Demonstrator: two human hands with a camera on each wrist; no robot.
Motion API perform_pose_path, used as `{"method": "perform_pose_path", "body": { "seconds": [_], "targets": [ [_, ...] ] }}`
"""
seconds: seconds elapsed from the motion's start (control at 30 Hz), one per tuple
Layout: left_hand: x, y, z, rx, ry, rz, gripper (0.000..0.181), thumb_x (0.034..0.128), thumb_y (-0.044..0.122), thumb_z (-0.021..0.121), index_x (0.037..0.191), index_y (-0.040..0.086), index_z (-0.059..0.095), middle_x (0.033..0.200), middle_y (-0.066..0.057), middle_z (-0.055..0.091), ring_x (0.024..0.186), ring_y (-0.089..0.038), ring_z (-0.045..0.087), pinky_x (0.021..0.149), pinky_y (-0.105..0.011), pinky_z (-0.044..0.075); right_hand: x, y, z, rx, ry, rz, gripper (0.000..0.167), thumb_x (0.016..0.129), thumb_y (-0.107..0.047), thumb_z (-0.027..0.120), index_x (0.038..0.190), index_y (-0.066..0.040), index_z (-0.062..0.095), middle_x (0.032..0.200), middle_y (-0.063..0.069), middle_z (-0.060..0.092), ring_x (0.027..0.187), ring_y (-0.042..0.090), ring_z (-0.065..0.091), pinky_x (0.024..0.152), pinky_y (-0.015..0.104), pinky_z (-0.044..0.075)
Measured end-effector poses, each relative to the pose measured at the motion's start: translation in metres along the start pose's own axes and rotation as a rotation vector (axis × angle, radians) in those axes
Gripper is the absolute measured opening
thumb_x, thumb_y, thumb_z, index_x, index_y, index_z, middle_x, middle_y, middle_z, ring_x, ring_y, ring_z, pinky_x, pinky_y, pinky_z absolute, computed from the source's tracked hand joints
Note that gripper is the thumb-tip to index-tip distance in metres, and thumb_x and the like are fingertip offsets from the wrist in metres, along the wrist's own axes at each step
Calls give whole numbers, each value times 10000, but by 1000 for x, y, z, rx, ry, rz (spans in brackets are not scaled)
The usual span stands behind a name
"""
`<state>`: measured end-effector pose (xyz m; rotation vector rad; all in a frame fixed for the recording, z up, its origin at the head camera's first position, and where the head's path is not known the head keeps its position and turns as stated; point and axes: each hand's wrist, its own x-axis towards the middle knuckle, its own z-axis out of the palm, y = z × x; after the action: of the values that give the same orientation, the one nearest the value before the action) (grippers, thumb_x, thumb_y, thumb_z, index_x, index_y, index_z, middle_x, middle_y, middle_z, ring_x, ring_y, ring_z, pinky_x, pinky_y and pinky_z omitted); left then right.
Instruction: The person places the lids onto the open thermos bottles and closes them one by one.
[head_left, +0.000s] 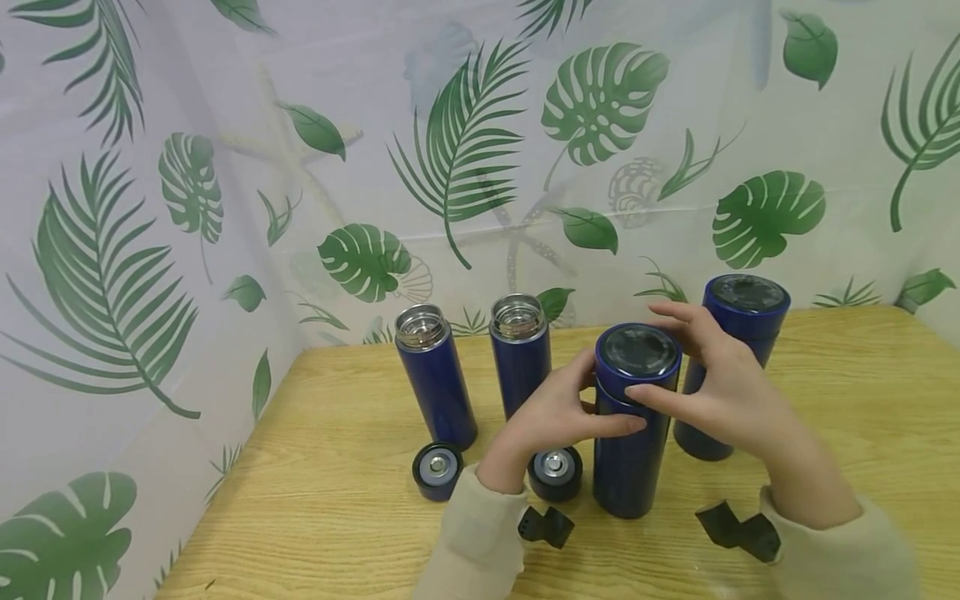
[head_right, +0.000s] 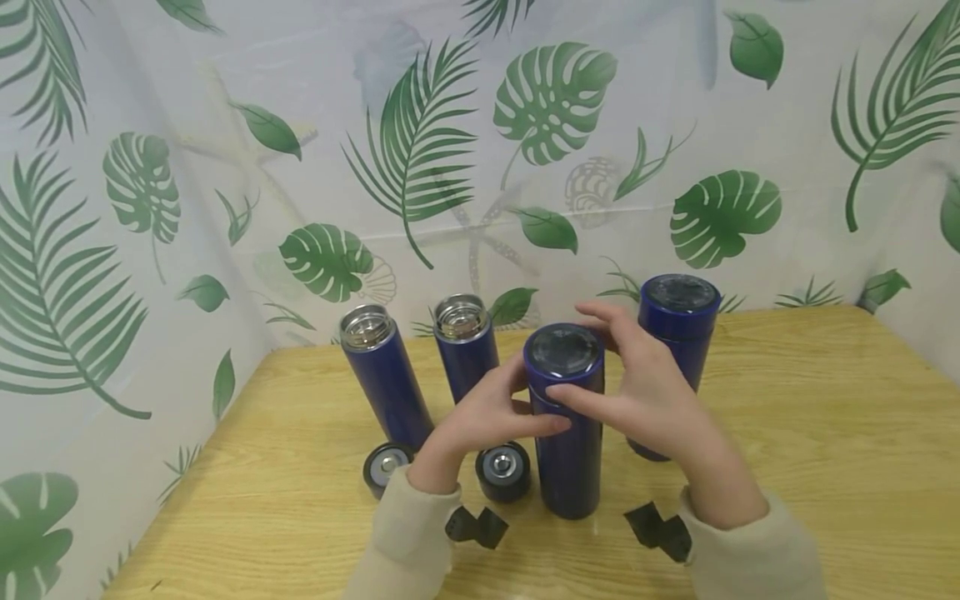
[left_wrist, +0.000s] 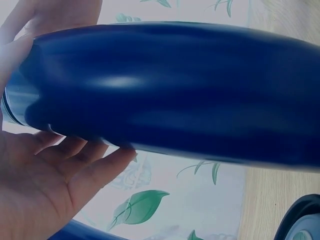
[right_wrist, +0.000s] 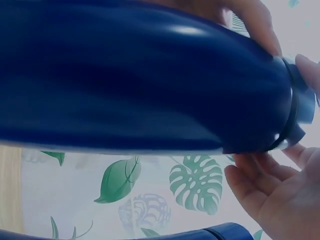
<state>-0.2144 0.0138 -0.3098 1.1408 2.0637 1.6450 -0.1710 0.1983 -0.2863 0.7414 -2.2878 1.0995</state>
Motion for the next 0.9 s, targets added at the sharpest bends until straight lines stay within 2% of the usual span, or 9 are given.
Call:
{"method": "perform_pose_path", "body": {
  "seconds": [0.1,0.17,0.27,0.43,0.6,0.7,0.8,0.9],
  "targets": [
    [-3,9,0,-2,0,-12,627,774,24,665,1317,108,363,1183,9,480,1015,-68,486,706,-235,483,0,-1,2,-48,16,21,808,627,-64,796,1305,-74,357,1131,162,529,963,297,536,797,126,352],
    [-4,12,0,4,-1,-17,626,775,25,664,1317,98,360,1182,2,483,1015,-70,486,706,-236,482,0,-1,3,-63,15,20,812,625,-81,800,1305,-67,356,1131,166,523,962,284,525,795,221,378],
    [-2,5,0,28,0,-14,651,775,36,667,1332,128,342,1190,13,485,1026,-68,484,711,-233,478,0,0,3,-29,-14,0,835,634,-57,787,1328,-89,324,1169,152,498,996,193,498,800,268,371],
    [1,-8,0,9,4,-4,689,781,78,670,1348,199,297,1208,37,461,1050,-74,477,726,-243,476,0,3,2,126,-73,-82,936,633,103,719,1380,-88,187,1245,161,422,1073,13,436,880,113,305],
    [2,-10,0,-16,5,5,674,787,91,667,1343,209,305,1215,32,453,1054,-83,478,733,-245,476,1,4,2,172,-69,-118,978,613,172,691,1386,-59,138,1192,159,455,1046,6,468,869,110,330],
    [2,-10,0,-1,8,8,675,784,88,671,1342,209,310,1209,26,461,1042,-82,484,727,-243,478,1,2,2,145,-50,-103,977,606,146,714,1383,-64,160,1162,158,484,1015,-1,480,852,108,337],
    [2,-10,0,14,11,10,677,778,92,678,1338,211,317,1203,31,466,1030,-80,489,724,-243,479,1,0,3,61,-16,-65,970,598,63,768,1374,-88,205,1133,132,511,967,1,491,819,116,336],
    [2,-10,-1,28,10,18,673,777,96,680,1336,209,322,1206,34,464,1023,-83,492,725,-249,480,1,-2,5,-38,19,-23,966,573,-28,816,1358,-98,257,1102,113,525,928,97,514,790,230,364]
  ]
}}
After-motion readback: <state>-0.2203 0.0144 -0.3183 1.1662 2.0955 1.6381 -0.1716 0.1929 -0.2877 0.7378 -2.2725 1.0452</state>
